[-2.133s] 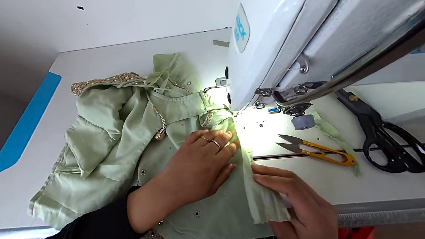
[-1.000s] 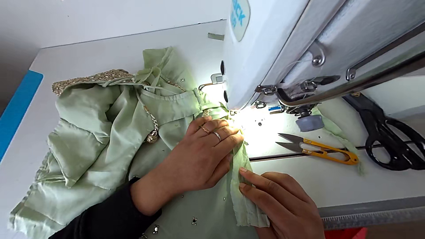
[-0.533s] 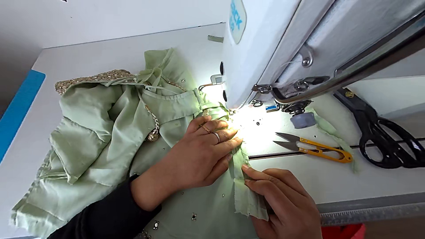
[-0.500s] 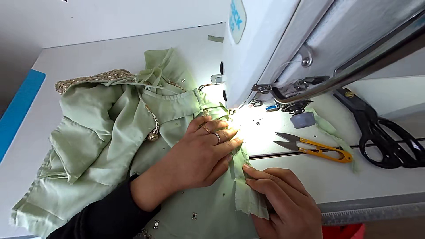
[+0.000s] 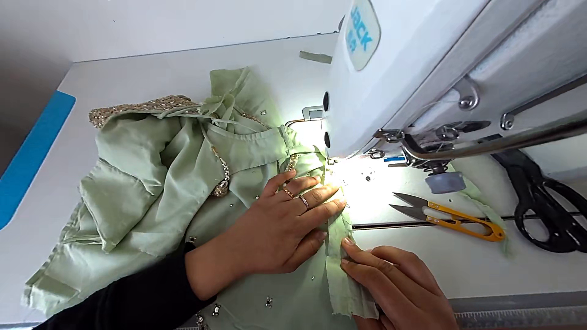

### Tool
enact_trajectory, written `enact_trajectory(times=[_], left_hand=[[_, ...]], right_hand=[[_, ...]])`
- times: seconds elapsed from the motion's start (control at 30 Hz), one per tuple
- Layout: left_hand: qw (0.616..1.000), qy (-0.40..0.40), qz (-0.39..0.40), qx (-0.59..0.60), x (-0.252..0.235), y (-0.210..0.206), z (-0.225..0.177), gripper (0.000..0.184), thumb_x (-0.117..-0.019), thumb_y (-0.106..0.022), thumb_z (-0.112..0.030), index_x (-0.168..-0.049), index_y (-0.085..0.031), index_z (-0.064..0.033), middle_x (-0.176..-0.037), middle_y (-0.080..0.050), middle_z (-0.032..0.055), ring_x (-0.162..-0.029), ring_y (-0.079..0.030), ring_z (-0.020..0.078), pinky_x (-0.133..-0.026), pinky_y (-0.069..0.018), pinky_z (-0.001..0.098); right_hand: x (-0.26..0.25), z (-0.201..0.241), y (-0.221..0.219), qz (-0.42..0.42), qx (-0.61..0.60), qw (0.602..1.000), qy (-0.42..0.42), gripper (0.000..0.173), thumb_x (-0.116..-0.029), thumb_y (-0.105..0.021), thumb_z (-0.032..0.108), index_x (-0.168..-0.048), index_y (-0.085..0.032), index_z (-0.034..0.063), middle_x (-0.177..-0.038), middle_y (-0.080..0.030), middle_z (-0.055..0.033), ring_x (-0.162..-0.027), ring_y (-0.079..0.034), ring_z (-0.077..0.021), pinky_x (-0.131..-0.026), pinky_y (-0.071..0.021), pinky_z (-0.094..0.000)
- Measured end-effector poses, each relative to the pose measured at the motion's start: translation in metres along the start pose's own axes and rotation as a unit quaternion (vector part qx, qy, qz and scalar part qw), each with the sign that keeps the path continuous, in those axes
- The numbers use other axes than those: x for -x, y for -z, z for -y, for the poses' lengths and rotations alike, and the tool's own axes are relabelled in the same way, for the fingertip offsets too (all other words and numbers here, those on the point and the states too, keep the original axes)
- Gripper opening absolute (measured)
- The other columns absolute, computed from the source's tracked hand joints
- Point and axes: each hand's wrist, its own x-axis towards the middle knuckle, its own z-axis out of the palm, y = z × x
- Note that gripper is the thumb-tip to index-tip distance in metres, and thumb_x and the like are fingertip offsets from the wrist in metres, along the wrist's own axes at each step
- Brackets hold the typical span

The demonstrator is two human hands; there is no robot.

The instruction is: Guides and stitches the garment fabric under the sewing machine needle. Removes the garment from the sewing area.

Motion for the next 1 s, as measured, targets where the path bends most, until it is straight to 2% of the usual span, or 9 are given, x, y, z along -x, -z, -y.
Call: enact_trajectory(times=[0.13,0.27,0.37,0.5,0.6,0.73,0.83,0.9,1.0], left_hand=[[1.000,0.001,0.012,0.000,0.000,0.000,0.001,0.048,-0.1054,-0.034,-0.036,-0.145,-0.059,-0.0230,-0.152,-0.055,-0.0008,-0.146,-0.042,0.0198,-0.121,-0.0203,0.0548],[1.000,0.005,0.016,-0.001,-0.002,0.000,0.003,0.048,-0.1047,-0.035,-0.036,-0.145,-0.059,-0.0228,-0.150,-0.056,-0.0007,-0.145,-0.044,0.0212,-0.119,-0.0228,0.0562],[1.000,0.003,0.015,-0.003,-0.005,0.000,0.008,0.050,-0.1049,-0.034,-0.035,-0.146,-0.058,-0.0202,-0.150,-0.056,-0.0004,-0.145,-0.043,0.0214,-0.119,-0.0225,0.0548],[1.000,0.007,-0.013,-0.009,-0.011,-0.001,0.019,0.049,-0.1040,-0.036,-0.038,-0.139,-0.064,-0.0176,-0.139,-0.060,0.0038,-0.137,-0.046,0.0257,-0.116,-0.0269,0.0515],[1.000,0.010,0.000,-0.002,-0.015,0.002,0.028,0.047,-0.1035,-0.037,-0.038,-0.136,-0.066,-0.0211,-0.137,-0.062,0.0034,-0.137,-0.048,0.0255,-0.116,-0.0277,0.0534],[1.000,-0.018,-0.013,0.006,-0.018,0.005,0.034,0.041,-0.1052,-0.040,-0.038,-0.131,-0.071,-0.0275,-0.133,-0.064,0.0041,-0.134,-0.050,0.0252,-0.114,-0.0292,0.0536],[0.999,-0.032,-0.014,-0.009,-0.018,0.006,0.032,0.041,-0.1046,-0.042,-0.036,-0.131,-0.071,-0.0263,-0.131,-0.064,0.0049,-0.133,-0.050,0.0268,-0.113,-0.0293,0.0552],[0.999,-0.029,-0.004,-0.026,-0.017,0.010,0.023,0.041,-0.1047,-0.042,-0.036,-0.132,-0.071,-0.0236,-0.132,-0.065,0.0050,-0.135,-0.051,0.0281,-0.115,-0.0292,0.0581],[0.999,-0.005,0.030,-0.035,-0.012,0.016,0.002,0.043,-0.1052,-0.039,-0.033,-0.134,-0.068,-0.0186,-0.141,-0.062,0.0026,-0.141,-0.048,0.0256,-0.117,-0.0301,0.0563]], right_hand=[[-0.001,0.001,0.001,0.002,0.008,1.000,0.000,0.017,-0.0973,-0.055,0.022,-0.102,-0.071,0.0177,-0.119,-0.075,0.0012,-0.103,-0.060,-0.0182,-0.082,-0.0387,-0.0336],[-0.005,0.002,0.001,0.007,0.016,1.000,0.000,0.018,-0.0975,-0.055,0.022,-0.101,-0.072,0.0175,-0.119,-0.075,0.0013,-0.104,-0.061,-0.0188,-0.083,-0.0395,-0.0337],[-0.011,-0.001,-0.001,0.002,0.027,1.000,0.005,0.020,-0.0974,-0.052,0.021,-0.101,-0.072,0.0176,-0.119,-0.075,0.0010,-0.103,-0.062,-0.0185,-0.082,-0.0405,-0.0340],[-0.023,-0.011,-0.008,-0.021,0.037,0.999,0.022,0.023,-0.0957,-0.050,0.022,-0.100,-0.072,0.0192,-0.117,-0.076,0.0020,-0.101,-0.064,-0.0185,-0.081,-0.0438,-0.0349],[-0.032,-0.017,-0.012,-0.031,0.037,0.999,0.025,0.027,-0.0948,-0.048,0.024,-0.098,-0.074,0.0195,-0.113,-0.077,0.0029,-0.097,-0.065,-0.0177,-0.082,-0.0467,-0.0329],[-0.034,-0.021,-0.014,-0.040,0.026,0.999,0.023,0.027,-0.0928,-0.049,0.023,-0.098,-0.075,0.0192,-0.110,-0.077,0.0031,-0.094,-0.063,-0.0158,-0.082,-0.0460,-0.0306],[-0.032,-0.021,-0.014,-0.047,0.016,0.998,0.035,0.025,-0.0951,-0.049,0.022,-0.100,-0.073,0.0195,-0.110,-0.076,0.0022,-0.095,-0.063,-0.0156,-0.082,-0.0462,-0.0292],[-0.028,-0.022,-0.012,-0.051,0.005,0.997,0.066,0.019,-0.1009,-0.051,0.023,-0.103,-0.070,0.0197,-0.109,-0.075,0.0016,-0.095,-0.064,-0.0149,-0.083,-0.0475,-0.0281],[-0.020,-0.022,-0.009,-0.043,-0.008,0.994,0.104,0.016,-0.1029,-0.053,0.021,-0.105,-0.068,0.0175,-0.111,-0.075,-0.0004,-0.095,-0.064,-0.0161,-0.079,-0.0468,-0.0282]])
